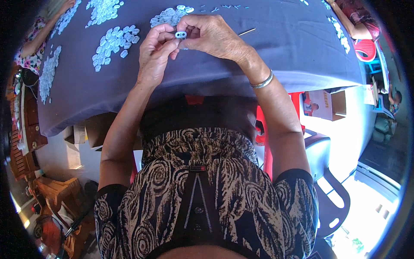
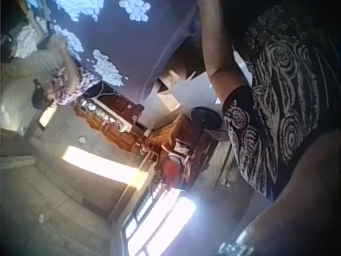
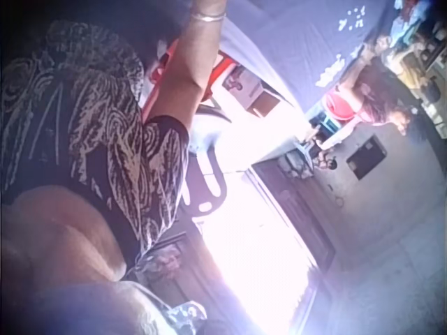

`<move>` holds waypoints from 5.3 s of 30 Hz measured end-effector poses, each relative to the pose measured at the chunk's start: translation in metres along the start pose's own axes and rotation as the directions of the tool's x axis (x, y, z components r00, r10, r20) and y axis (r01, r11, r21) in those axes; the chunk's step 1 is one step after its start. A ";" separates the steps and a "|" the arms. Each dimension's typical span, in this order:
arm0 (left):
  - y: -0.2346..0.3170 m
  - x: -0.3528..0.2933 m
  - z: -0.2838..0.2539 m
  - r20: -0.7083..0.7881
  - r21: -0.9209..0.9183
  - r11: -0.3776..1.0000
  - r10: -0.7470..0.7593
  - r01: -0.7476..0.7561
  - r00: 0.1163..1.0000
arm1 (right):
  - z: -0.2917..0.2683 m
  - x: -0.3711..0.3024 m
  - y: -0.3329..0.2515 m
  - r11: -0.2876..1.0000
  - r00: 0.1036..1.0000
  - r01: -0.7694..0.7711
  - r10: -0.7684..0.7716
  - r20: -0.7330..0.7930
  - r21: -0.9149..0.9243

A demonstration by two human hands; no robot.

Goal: The person repeatedly picks up small plastic pieces from the table, joins them together by hand, and places the assembled components into piles.

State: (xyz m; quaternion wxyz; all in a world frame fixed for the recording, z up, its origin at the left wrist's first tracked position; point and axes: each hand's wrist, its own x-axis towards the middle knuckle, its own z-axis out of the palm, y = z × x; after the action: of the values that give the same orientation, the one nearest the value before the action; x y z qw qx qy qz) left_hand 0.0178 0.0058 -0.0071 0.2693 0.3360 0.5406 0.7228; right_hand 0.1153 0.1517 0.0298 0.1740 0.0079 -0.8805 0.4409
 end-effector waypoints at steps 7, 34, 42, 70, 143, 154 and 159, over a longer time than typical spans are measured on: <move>0.012 0.001 0.002 0.014 0.018 0.999 0.039 -0.039 0.999 | -0.002 0.000 -0.006 0.991 0.991 0.110 -0.115 -0.067 -0.076; 0.012 0.001 -0.001 0.018 0.088 0.992 0.095 -0.096 0.995 | 0.016 -0.004 -0.011 0.841 0.983 0.175 -0.179 0.042 -0.512; 0.026 -0.008 0.010 -0.077 -0.124 0.981 0.141 -0.150 0.987 | 0.017 -0.005 -0.030 0.898 0.982 0.173 -0.190 -0.002 -0.405; 0.017 -0.011 0.031 -0.285 -0.316 0.942 0.018 -0.112 0.958 | 0.053 -0.009 -0.035 0.905 0.994 -0.024 -0.026 -0.110 -0.426; 0.020 0.009 -0.018 0.414 -0.512 0.670 -0.356 0.537 0.838 | -0.006 -0.001 -0.007 0.955 0.999 0.013 -0.022 0.029 0.296; 0.032 0.001 -0.002 0.044 0.090 0.994 0.058 -0.062 0.997 | 0.002 0.001 0.001 0.979 0.992 0.007 0.019 -0.125 0.202; 0.026 0.002 -0.004 0.025 0.172 0.978 0.118 -0.121 0.993 | 0.005 0.001 -0.004 0.982 0.992 -0.037 0.058 -0.110 0.183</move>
State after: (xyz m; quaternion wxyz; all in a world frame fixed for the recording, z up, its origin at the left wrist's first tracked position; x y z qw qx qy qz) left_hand 0.0127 -0.0025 0.0172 0.1991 0.3953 0.5781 0.6855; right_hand 0.1135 0.1455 0.0300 0.2125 -0.0229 -0.8253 0.5227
